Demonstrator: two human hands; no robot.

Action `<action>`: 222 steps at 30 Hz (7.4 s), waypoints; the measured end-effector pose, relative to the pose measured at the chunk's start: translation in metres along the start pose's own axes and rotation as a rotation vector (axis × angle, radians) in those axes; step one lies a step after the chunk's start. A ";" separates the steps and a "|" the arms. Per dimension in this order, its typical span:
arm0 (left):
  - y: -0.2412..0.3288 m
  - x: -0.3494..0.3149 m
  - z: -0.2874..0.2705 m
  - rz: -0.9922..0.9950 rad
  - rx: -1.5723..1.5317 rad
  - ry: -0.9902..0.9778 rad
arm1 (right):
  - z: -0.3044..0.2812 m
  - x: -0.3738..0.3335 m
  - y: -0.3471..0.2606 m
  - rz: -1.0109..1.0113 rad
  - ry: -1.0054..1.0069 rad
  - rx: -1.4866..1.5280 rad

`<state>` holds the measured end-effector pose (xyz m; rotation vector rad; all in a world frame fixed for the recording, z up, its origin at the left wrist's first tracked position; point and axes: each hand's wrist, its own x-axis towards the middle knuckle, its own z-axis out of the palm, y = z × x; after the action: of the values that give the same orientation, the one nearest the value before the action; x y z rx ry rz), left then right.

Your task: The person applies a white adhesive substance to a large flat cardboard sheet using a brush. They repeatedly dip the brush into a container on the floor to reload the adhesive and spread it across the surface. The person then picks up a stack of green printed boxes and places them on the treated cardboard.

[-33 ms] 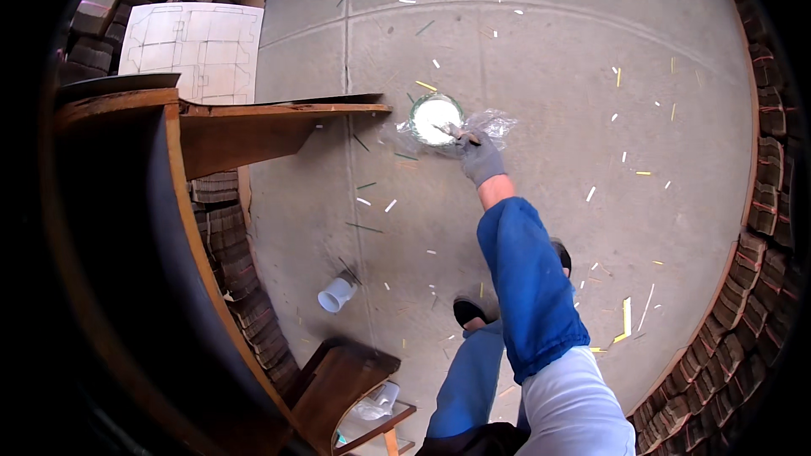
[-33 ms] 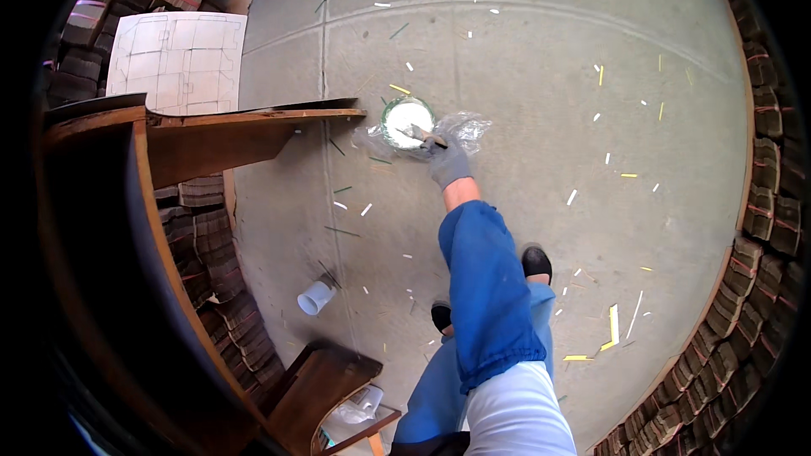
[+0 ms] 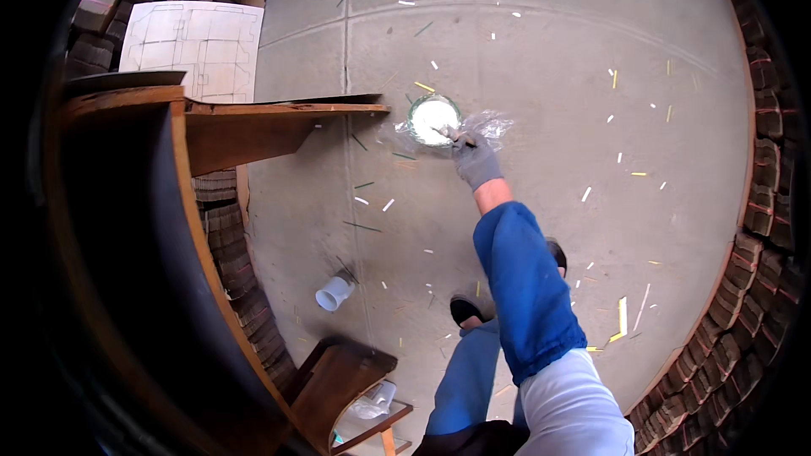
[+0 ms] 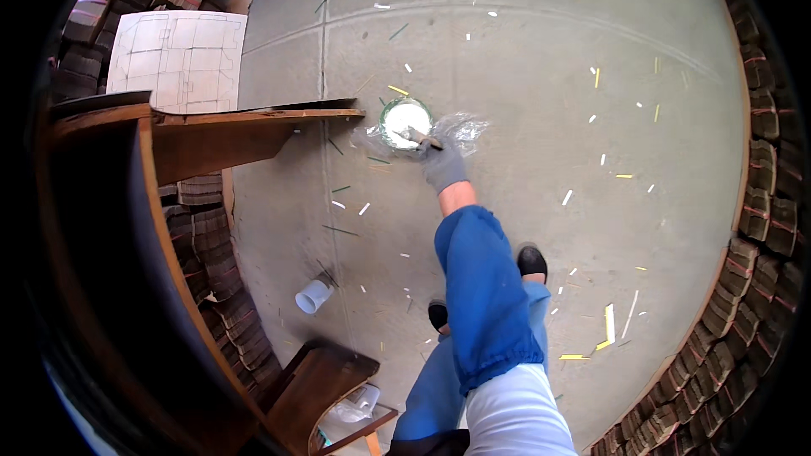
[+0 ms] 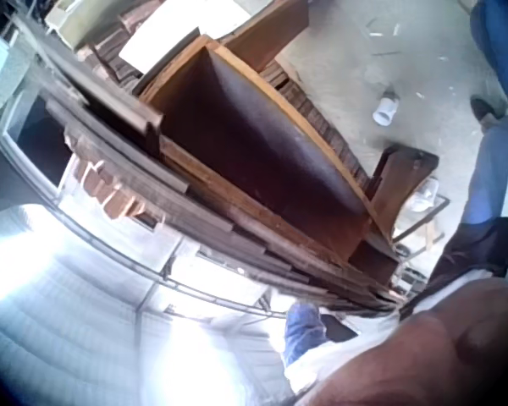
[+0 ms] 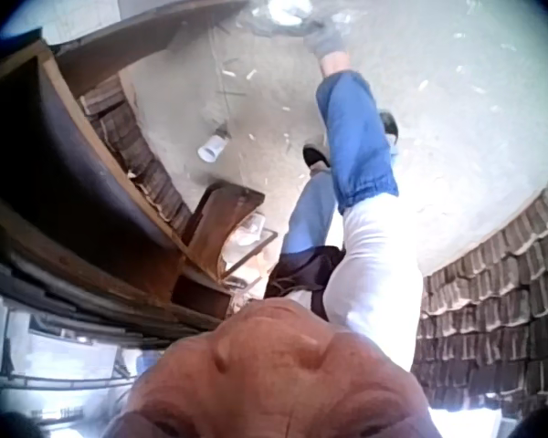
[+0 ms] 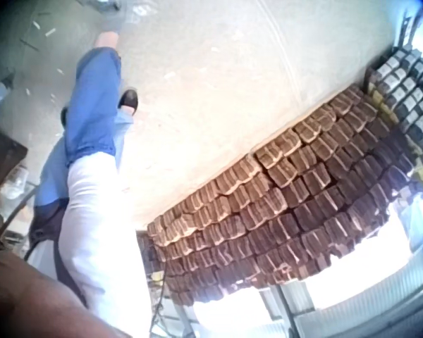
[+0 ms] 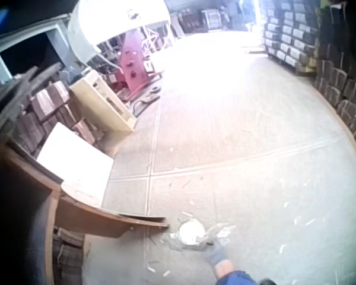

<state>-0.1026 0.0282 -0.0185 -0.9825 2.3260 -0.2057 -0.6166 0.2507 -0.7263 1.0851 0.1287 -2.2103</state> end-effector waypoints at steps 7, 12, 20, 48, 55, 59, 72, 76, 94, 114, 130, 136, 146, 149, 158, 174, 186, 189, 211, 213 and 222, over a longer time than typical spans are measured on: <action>-0.103 -0.070 0.057 0.072 -0.157 0.015 | 0.181 -0.224 0.044 0.169 -0.119 -0.144; -0.107 -0.066 0.076 0.069 -0.279 0.113 | 0.311 -0.399 0.036 -1.120 -0.412 -1.820; -0.087 -0.035 0.029 0.091 -0.367 0.234 | 0.491 -0.531 0.092 0.019 -0.601 -0.911; -0.079 -0.125 0.150 -0.353 -0.849 0.630 | 0.352 -0.618 0.601 0.208 -0.787 -1.780; -0.073 -0.120 0.158 -0.385 -0.827 0.619 | 0.313 -0.600 0.658 0.217 -0.930 -1.878; -0.075 -0.117 0.161 -0.372 -0.821 0.621 | 0.315 -0.599 0.658 0.235 -0.903 -1.842; -0.077 -0.121 0.158 -0.366 -0.818 0.622 | 0.350 -0.592 0.605 0.109 -0.823 -1.779; -0.080 -0.120 0.151 -0.294 -0.806 0.594 | 0.352 -0.589 0.594 0.080 -0.831 -1.782; -0.059 -0.106 0.126 0.208 -0.923 0.587 | 0.356 -0.587 0.568 -0.070 -1.115 -1.865; -0.094 -0.128 0.144 -0.226 -0.905 0.603 | 0.348 -0.591 0.593 0.051 -0.845 -1.844; -0.048 -0.124 0.117 0.207 -0.931 0.523 | 0.336 -0.578 0.599 0.059 -1.075 -1.881; -0.051 -0.124 0.118 0.225 -0.948 0.484 | 0.337 -0.580 0.594 0.078 -0.958 -1.872; -0.067 -0.128 0.128 0.042 -0.996 0.569 | 0.335 -0.586 0.593 0.105 -0.846 -1.820; -0.087 -0.139 0.140 -0.159 -0.947 0.563 | 0.335 -0.588 0.595 0.106 -0.806 -1.835; -0.099 -0.137 0.160 -0.296 -0.868 0.499 | 0.315 -0.591 0.636 0.221 -0.830 -1.863; -0.097 -0.136 0.167 -0.286 -0.921 0.546 | 0.265 -0.589 0.711 0.180 -1.168 -2.165; -0.098 -0.137 0.166 -0.286 -0.892 0.550 | 0.264 -0.601 0.745 -0.155 -1.473 -2.425; -0.099 -0.137 0.165 -0.288 -0.895 0.564 | 0.286 -0.576 0.744 -0.447 -1.610 -2.469; -0.100 -0.134 0.166 -0.304 -0.893 0.556 | 0.295 -0.590 0.689 -0.747 -1.759 -2.545; -0.096 -0.136 0.168 -0.316 -0.899 0.556 | 0.305 -0.607 0.696 -0.756 -1.757 -2.567; -0.097 -0.134 0.166 -0.296 -0.894 0.545 | 0.228 -0.624 0.651 -0.842 -2.507 -2.550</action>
<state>0.1254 0.0667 -0.0557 -1.8908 2.7911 0.5800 -0.1053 -0.0115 0.0053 2.8912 -1.3728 0.2937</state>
